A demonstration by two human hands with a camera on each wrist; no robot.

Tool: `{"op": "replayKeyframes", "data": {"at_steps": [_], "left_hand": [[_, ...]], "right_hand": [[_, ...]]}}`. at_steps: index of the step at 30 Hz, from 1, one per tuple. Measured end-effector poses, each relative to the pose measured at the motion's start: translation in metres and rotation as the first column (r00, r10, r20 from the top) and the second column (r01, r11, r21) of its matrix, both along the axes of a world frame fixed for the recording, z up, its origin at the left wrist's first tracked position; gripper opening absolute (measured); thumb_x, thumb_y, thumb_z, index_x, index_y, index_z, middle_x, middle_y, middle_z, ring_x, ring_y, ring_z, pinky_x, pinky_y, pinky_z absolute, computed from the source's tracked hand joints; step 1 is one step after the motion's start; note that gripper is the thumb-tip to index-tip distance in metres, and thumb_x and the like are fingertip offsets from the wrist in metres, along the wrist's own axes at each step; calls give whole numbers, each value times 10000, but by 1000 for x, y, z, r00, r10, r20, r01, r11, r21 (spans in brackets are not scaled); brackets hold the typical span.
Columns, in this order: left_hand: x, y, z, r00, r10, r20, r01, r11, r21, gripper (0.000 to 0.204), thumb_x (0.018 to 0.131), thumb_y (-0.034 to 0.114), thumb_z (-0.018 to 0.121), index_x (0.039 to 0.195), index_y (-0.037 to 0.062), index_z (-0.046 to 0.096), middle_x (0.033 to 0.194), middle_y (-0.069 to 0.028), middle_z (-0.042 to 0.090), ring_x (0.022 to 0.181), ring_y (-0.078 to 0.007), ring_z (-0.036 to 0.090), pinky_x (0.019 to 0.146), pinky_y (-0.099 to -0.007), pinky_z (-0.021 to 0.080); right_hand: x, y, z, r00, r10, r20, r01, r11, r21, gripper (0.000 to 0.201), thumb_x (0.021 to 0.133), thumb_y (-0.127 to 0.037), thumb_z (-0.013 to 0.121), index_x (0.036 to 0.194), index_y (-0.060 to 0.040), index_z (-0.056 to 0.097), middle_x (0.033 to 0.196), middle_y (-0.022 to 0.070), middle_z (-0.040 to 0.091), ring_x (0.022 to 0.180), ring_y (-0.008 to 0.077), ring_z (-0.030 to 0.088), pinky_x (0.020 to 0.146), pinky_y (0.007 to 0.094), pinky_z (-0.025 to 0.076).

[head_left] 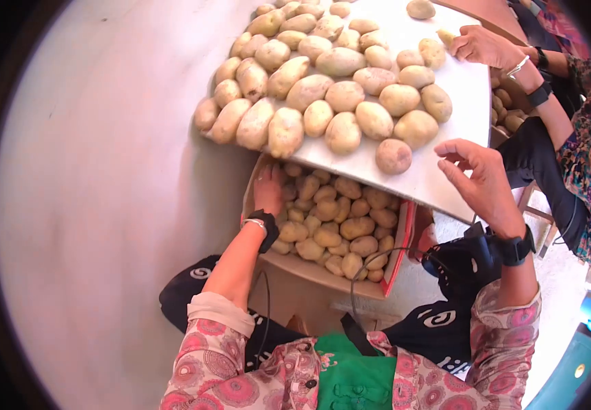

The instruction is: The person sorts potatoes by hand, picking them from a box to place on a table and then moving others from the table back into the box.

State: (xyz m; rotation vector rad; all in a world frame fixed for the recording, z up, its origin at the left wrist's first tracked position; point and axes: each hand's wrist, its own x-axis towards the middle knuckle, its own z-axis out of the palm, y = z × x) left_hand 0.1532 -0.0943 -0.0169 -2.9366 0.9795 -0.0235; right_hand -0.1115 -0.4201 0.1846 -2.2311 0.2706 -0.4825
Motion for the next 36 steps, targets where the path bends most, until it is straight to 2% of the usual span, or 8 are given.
{"op": "replayKeyframes", "data": {"at_steps": [8,15,17,21,26,30,33,36], "left_hand": [[39,-9,-25,986,-33,-162,74,964,257,692,713,23,612,1358,64,365,1391,-152,387,1239,-363,424,954,-452,426],[26,-6,-28,998,-7,63,-16,931,365,486,764,178,620,1239,155,523,1280,-123,486,1179,-343,482,910,-440,457],[18,-1,-28,898,248,-363,-120,932,341,486,769,248,620,1229,123,528,1164,-147,577,1082,-340,571,889,-469,468],[-24,6,-30,943,174,-283,-26,887,460,576,712,378,686,1201,104,553,1209,-145,591,1130,-303,570,951,-441,443],[-80,-25,40,616,-150,-773,116,988,-99,610,742,318,690,1245,24,509,1156,-210,593,1049,-348,584,927,-351,460],[-137,-48,88,678,-277,-681,-58,903,-425,531,786,280,673,1221,28,498,1105,-182,604,994,-273,602,905,-339,472],[-181,-62,133,218,-555,-803,-700,485,-525,531,851,237,610,1299,93,365,1224,-80,524,1120,-221,532,940,-389,459],[-204,-75,157,185,-695,-695,-749,358,-558,564,857,259,591,1328,104,324,1306,-84,447,1214,-222,461,999,-389,412]], "right_hand": [[5,-19,-5,996,-83,34,81,995,53,169,827,-60,638,975,21,644,808,105,662,722,140,633,630,268,499],[11,-15,-7,997,-73,-10,74,991,114,178,823,-65,641,982,15,644,809,102,664,723,137,627,625,262,493],[9,-18,-4,997,-77,-7,77,992,97,183,823,-64,640,987,17,640,808,100,664,726,139,627,626,261,492],[10,-12,-3,999,-31,38,27,995,97,179,824,-63,634,978,29,633,811,117,662,729,160,633,650,271,502],[7,-9,4,999,24,25,-27,990,138,159,819,-66,622,955,14,641,827,154,663,711,203,642,668,302,516],[-1,28,-14,960,261,104,-276,945,175,253,800,-141,639,1014,-8,609,807,185,642,736,275,652,676,347,519],[-5,64,-27,910,392,135,-409,902,139,369,773,-191,655,1082,-10,567,890,199,638,841,358,629,753,409,501],[-16,78,-26,882,457,113,-470,866,167,461,730,-201,668,1137,-28,536,936,211,623,888,369,610,801,428,484]]}}
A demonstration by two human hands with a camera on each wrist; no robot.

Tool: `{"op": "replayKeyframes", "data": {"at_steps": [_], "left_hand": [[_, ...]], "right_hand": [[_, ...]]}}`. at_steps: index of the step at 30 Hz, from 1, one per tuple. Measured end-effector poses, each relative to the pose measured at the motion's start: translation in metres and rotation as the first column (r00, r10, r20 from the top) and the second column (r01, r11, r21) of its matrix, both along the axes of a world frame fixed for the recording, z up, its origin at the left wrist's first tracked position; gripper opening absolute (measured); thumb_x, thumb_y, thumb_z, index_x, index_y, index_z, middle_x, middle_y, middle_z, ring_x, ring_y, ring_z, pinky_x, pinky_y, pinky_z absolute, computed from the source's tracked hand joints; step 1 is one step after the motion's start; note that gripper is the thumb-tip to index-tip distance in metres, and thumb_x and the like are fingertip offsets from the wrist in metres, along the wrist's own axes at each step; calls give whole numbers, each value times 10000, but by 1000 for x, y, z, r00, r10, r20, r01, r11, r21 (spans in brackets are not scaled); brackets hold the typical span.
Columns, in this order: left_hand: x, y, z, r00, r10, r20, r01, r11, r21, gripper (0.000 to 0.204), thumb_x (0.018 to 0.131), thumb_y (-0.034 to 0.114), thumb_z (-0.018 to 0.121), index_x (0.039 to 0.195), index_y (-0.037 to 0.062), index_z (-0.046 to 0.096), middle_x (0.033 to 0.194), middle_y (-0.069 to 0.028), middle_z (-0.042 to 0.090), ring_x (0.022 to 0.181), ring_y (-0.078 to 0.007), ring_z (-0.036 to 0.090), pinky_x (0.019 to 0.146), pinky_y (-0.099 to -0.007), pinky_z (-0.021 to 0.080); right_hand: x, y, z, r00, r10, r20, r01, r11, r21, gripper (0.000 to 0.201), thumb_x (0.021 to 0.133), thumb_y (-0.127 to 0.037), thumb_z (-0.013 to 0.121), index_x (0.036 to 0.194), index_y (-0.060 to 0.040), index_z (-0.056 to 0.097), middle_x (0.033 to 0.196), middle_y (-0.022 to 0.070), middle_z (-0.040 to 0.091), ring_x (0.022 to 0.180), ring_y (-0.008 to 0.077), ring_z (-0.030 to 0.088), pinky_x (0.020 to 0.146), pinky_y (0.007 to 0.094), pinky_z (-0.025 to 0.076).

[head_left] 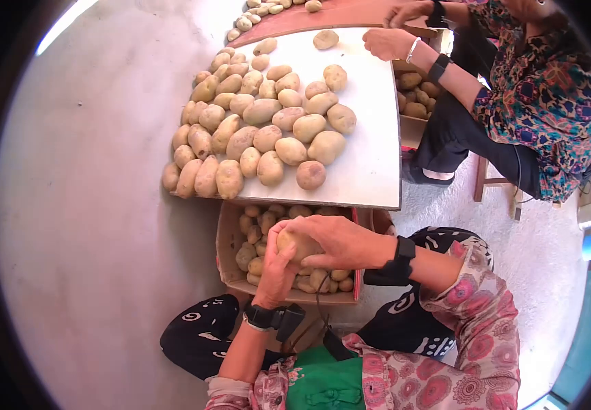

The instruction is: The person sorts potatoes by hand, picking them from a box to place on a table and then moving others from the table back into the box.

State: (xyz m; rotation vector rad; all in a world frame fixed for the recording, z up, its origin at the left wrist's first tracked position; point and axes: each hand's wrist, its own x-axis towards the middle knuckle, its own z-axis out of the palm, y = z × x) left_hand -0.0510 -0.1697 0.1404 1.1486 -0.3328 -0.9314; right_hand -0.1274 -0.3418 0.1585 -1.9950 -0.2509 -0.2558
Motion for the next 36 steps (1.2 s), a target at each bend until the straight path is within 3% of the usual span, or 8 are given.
{"op": "replayKeyframes", "data": {"at_steps": [2,10,12,14,18,29,31,36], "left_hand": [[-3,-1,10,999,-41,-20,40,999,-24,567,868,288,560,1343,112,305,1355,-89,393,1268,-229,408,1038,-393,371],[-22,-6,13,991,-130,-38,127,989,-70,670,920,416,500,1438,135,180,1380,-104,383,1271,-236,407,1008,-428,391],[-17,7,4,992,-125,25,126,992,-24,610,951,424,461,1418,105,233,1346,-125,428,1201,-233,480,950,-414,438],[-11,19,-8,996,-74,40,61,963,262,491,964,325,477,1358,67,336,1299,-133,479,1117,-218,542,890,-368,472],[-12,37,-27,994,28,104,-64,931,360,356,939,194,540,1250,46,450,1230,-117,541,1051,-189,576,858,-306,474],[-8,42,-20,992,-108,64,76,922,380,323,911,168,565,1209,78,479,1184,-81,572,1031,-156,578,845,-279,460],[-10,45,-22,993,-116,38,91,912,399,323,909,169,568,1206,79,480,1184,-79,571,1028,-153,578,844,-276,458],[-4,47,-29,993,-113,30,91,909,407,316,905,169,572,1196,78,488,1177,-72,576,1009,-142,583,824,-261,464]], "right_hand": [[0,3,-1,988,-55,142,68,993,-93,537,698,-228,681,1175,-52,508,910,206,616,886,367,606,808,434,478],[-17,-12,13,998,-46,-41,38,982,-183,612,669,-314,726,1183,-56,516,971,191,631,915,353,616,806,404,489],[-19,-31,28,939,-343,-35,317,898,-307,612,662,-328,730,1155,-33,519,938,208,629,892,367,617,796,413,491],[-21,-52,28,867,-486,106,494,815,-305,549,693,-363,707,1063,-10,505,849,232,615,833,392,613,740,471,487],[-13,-69,13,803,-595,45,564,732,-382,571,715,-360,736,1057,17,476,890,262,595,849,426,600,762,471,487],[-6,-87,11,840,-485,-244,413,863,-291,494,720,-264,733,1035,68,548,951,281,618,932,394,611,804,417,497],[-3,-91,3,853,-462,-245,408,881,-240,540,725,-267,749,1119,47,555,914,225,656,840,300,651,762,373,512],[3,-85,0,835,-476,-274,441,879,-181,579,712,-283,765,1134,38,532,908,206,648,829,273,639,752,358,509]]}}
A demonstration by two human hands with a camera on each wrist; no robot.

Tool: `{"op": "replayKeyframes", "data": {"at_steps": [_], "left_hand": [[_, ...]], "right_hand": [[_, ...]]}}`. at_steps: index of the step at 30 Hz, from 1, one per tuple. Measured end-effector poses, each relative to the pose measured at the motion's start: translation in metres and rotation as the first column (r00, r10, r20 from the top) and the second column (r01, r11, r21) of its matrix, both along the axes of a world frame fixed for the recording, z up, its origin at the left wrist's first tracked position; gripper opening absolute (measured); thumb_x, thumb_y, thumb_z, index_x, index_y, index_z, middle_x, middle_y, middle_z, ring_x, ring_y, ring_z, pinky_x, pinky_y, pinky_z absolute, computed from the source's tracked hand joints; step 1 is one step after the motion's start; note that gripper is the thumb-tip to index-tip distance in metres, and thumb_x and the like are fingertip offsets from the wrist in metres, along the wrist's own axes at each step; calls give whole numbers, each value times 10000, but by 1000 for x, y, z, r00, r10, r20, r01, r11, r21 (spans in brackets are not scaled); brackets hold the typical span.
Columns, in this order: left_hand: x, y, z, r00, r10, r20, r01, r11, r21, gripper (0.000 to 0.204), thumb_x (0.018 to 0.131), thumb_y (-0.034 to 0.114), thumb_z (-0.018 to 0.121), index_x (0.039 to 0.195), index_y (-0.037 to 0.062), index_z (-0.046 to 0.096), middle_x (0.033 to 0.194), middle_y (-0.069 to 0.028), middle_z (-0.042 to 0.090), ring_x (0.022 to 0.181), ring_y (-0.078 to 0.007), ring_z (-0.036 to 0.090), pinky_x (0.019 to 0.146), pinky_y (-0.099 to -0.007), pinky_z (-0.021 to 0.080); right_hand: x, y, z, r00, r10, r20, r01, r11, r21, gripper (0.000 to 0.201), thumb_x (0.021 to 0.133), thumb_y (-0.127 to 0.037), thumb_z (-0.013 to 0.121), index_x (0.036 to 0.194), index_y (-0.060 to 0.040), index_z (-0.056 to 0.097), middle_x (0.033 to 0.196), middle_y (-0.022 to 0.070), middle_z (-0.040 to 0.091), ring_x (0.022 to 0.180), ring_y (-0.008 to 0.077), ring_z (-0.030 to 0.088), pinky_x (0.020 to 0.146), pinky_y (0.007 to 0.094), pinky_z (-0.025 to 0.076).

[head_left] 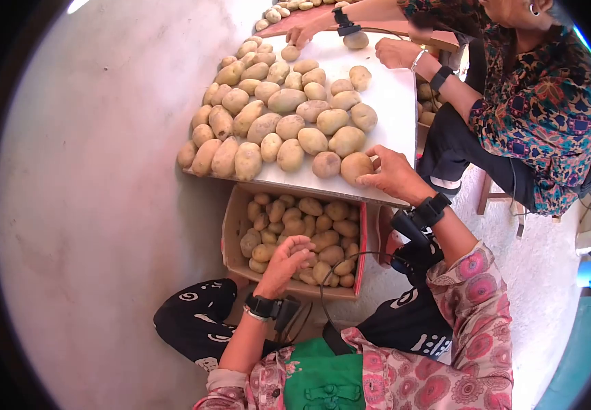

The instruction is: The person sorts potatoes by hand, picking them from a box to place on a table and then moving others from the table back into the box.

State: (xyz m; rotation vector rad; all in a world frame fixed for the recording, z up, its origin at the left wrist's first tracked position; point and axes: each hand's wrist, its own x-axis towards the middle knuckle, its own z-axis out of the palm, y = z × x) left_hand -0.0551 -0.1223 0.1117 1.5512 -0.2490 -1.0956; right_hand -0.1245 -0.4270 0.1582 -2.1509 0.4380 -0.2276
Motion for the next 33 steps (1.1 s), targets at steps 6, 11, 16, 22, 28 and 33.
{"op": "replayKeyframes", "data": {"at_steps": [6,11,16,22,28,33], "left_hand": [[31,26,-28,966,258,25,-257,965,-46,259,911,125,564,1158,62,514,1123,-76,600,958,-169,606,778,-284,505],[76,78,-46,841,533,94,-534,845,-17,262,904,122,569,1153,62,519,1133,-87,598,987,-197,590,793,-315,490],[101,106,-78,766,597,239,-642,728,241,391,874,156,586,1238,49,491,1169,-93,585,1044,-206,553,797,-319,458],[125,96,-142,701,-193,687,-329,767,550,534,732,123,614,1232,-23,494,1170,-251,562,1125,-373,531,969,-415,413],[116,68,-133,684,-336,647,-365,610,703,476,699,170,625,1125,-31,556,1228,-287,445,1076,-463,509,956,-478,417],[117,62,-131,700,-510,501,-262,469,843,581,669,366,681,1085,-37,634,1206,-299,495,1069,-432,547,942,-452,442]], "right_hand": [[1,1,-9,1000,-9,15,10,997,-79,675,718,-362,769,1223,-13,491,966,198,628,829,251,618,745,342,501],[-2,-4,5,994,-64,83,75,988,-134,599,782,-380,703,1208,6,532,1100,261,593,919,301,618,816,370,489],[-2,-6,29,949,-157,274,191,976,-103,359,855,-283,666,1123,-49,614,675,93,651,599,122,606,578,281,481],[-6,-8,37,925,-204,321,217,976,-4,289,853,-208,668,1095,-54,635,688,55,657,635,71,593,573,243,465],[-6,-20,30,895,-265,360,284,959,1,281,852,-199,662,1080,-38,637,713,69,665,653,82,605,584,247,476],[3,-19,34,907,-236,349,257,966,-16,266,851,-182,652,1074,-37,637,732,84,669,660,96,611,590,258,486]]}}
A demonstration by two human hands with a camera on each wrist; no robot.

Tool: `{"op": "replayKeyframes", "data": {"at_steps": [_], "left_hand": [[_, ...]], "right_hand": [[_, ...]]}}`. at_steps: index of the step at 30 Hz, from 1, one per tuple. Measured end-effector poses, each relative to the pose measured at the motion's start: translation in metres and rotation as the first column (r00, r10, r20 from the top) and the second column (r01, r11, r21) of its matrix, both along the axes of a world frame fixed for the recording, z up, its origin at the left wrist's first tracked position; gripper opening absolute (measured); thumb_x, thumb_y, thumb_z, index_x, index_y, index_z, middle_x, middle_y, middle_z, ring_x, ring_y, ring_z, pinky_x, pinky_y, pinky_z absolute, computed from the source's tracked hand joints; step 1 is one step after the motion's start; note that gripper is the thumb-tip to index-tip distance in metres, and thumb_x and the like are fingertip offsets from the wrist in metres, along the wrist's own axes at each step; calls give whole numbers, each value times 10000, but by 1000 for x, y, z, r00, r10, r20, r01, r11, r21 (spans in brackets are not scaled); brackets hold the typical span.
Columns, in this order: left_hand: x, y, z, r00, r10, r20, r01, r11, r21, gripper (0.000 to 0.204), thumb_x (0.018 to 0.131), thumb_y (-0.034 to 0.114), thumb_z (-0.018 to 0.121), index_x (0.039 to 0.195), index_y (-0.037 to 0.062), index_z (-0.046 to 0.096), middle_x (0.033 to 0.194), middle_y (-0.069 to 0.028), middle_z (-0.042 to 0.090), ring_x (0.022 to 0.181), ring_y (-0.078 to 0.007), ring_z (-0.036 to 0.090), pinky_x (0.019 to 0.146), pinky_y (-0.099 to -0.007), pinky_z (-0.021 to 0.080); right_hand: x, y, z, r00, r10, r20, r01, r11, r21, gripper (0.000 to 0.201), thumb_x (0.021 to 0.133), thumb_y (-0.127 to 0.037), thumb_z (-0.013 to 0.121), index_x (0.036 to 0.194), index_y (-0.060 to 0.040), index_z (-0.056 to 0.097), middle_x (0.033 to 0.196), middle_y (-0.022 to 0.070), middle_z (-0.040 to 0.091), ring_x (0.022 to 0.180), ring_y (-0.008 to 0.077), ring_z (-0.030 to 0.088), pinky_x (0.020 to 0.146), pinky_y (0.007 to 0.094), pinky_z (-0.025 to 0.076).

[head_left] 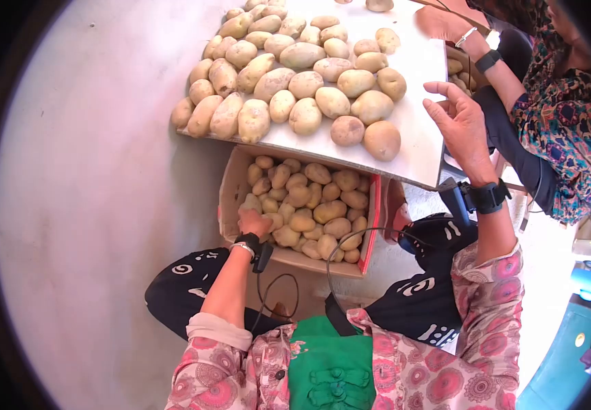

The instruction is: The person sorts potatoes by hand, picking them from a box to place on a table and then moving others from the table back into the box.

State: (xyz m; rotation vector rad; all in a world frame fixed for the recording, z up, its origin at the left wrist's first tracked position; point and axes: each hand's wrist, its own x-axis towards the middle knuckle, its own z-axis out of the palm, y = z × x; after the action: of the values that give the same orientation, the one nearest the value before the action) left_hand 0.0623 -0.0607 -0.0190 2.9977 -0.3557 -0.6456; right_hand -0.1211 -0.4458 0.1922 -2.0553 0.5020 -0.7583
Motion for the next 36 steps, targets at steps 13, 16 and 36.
{"op": "replayKeyframes", "data": {"at_steps": [13,16,36], "left_hand": [[-33,-19,40,742,-70,-666,-347,811,-472,478,790,308,656,1144,6,544,981,-72,616,843,-165,622,627,-294,523],[-65,-47,101,806,-160,-571,-386,590,-710,488,846,299,625,1216,22,470,1107,-72,562,967,-161,589,729,-288,525],[-85,-101,157,783,-209,-586,-516,309,-799,431,890,87,556,1295,50,414,1181,-100,559,1014,-173,584,830,-281,483]], "right_hand": [[12,91,-30,771,637,5,-637,769,59,273,783,-113,668,1032,-28,594,828,113,628,727,235,631,660,327,509],[11,116,-48,751,660,-14,-656,745,-116,323,750,-140,655,1027,-15,546,805,177,596,786,367,603,715,424,495],[64,-95,-68,993,-91,-73,105,972,208,599,730,-265,733,1194,24,488,1006,170,624,934,226,607,804,324,491]]}}
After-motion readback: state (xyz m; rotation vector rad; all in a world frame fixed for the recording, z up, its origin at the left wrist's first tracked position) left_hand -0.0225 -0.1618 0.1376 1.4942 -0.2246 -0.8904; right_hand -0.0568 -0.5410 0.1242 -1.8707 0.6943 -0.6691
